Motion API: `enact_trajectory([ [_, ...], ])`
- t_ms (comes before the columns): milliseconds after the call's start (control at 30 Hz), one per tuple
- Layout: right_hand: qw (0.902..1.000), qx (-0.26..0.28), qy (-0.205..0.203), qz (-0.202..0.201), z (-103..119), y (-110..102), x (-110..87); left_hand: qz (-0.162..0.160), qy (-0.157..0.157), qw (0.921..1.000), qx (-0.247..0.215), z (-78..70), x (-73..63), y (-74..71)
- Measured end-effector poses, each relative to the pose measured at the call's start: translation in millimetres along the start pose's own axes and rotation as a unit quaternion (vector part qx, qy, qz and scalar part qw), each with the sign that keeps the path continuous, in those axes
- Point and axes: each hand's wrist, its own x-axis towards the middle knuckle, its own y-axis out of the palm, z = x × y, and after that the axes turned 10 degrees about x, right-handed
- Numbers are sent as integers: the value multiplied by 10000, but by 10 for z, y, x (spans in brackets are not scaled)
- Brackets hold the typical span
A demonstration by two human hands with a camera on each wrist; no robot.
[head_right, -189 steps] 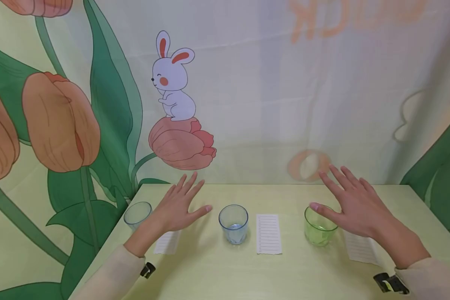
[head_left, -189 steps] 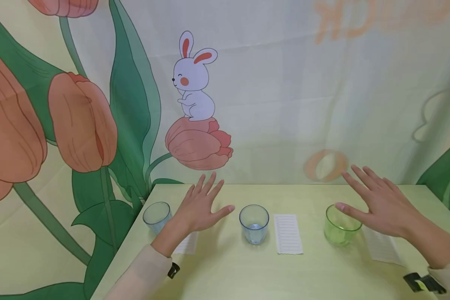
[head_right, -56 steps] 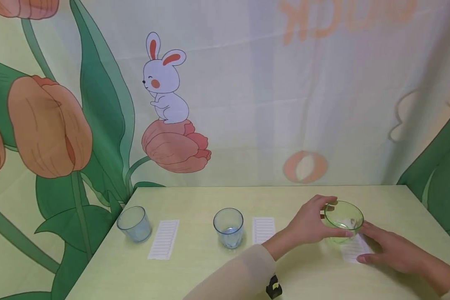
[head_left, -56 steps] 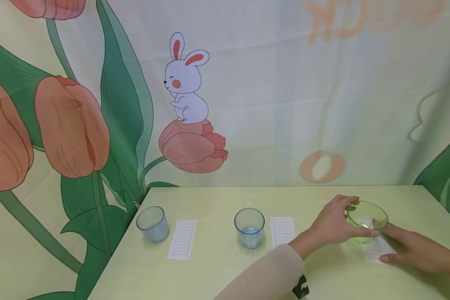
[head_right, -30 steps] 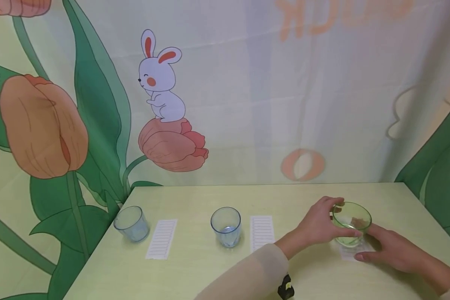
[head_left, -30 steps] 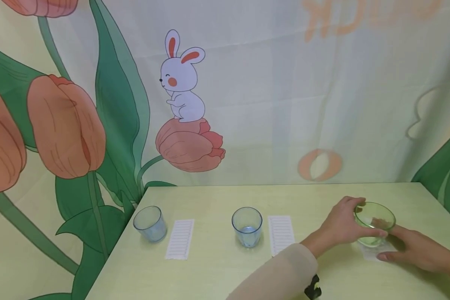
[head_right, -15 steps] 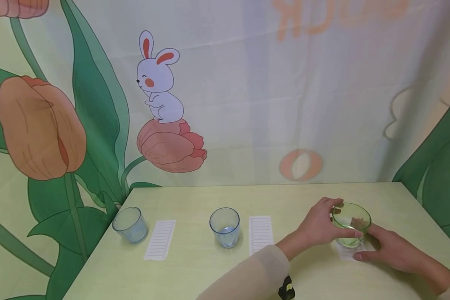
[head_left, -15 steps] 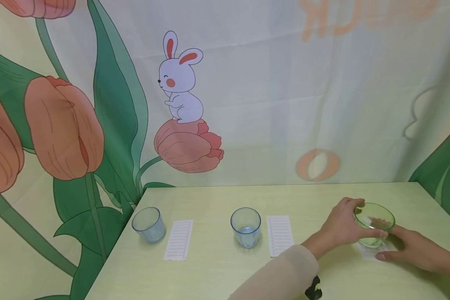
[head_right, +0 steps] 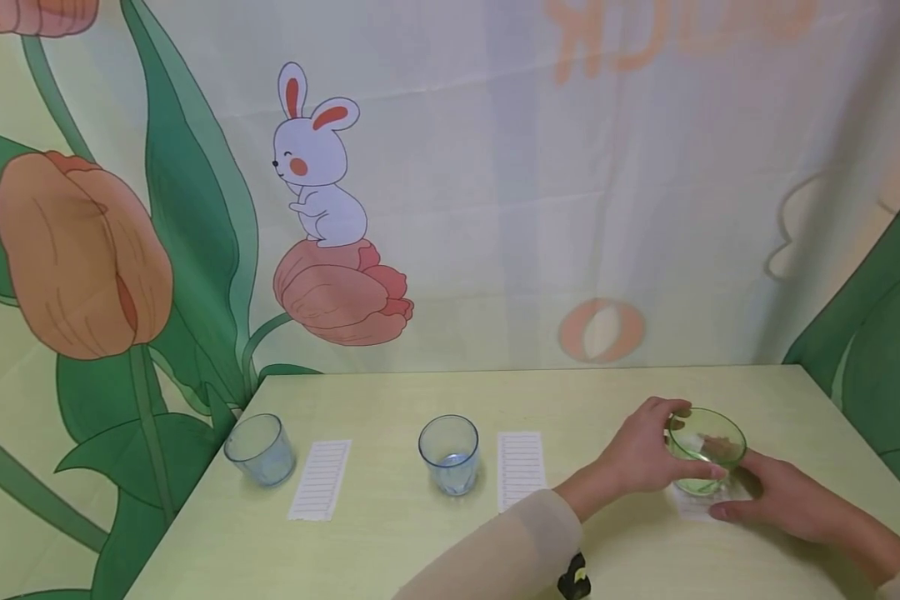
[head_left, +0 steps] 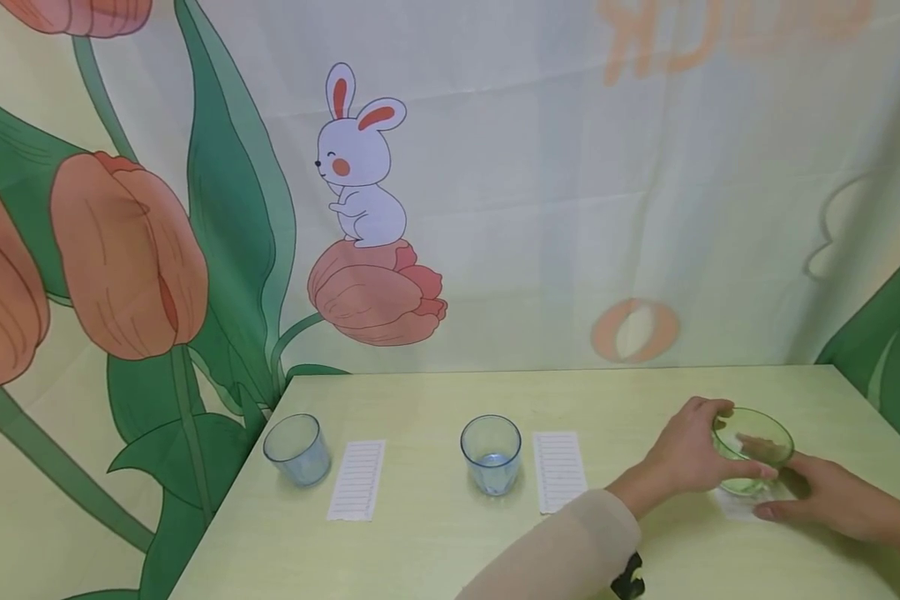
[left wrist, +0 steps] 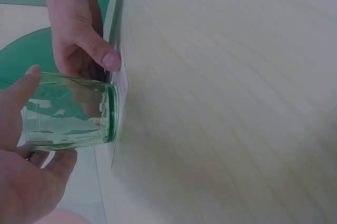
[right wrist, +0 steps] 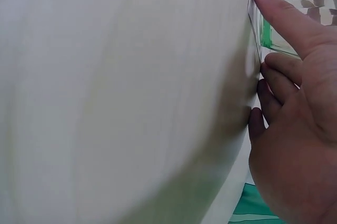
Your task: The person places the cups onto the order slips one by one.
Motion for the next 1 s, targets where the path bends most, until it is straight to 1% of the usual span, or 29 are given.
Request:
enact_trajectory([
  [33, 10000, 43, -32, 28, -1, -2, -1, 1, -3, 10000, 9, 0, -1, 6],
  [267, 9994, 324, 91, 126, 8, -34, 15, -89, -10, 10000, -33, -8, -12, 13],
  [433, 9995, 292, 87, 126, -25, -34, 3, -123, 1, 9999, -74, -19, -14, 29],
  [600, 9997, 228, 81, 68, -51, -12, -19, -144, -68, 9998, -154, -35, -13, 35],
  [733, 9994, 303, 115, 118, -30, -15, -9, -196, -121, 9995, -229, -57, -34, 42],
  [867, 9990, 348, 211, 170, 0, -34, 5, -219, -175, 9995, -127, -80, -54, 61],
  [1000, 9991, 328, 212, 193, 12, -41, 12, -204, -201, 9996, 9, -81, -63, 72],
])
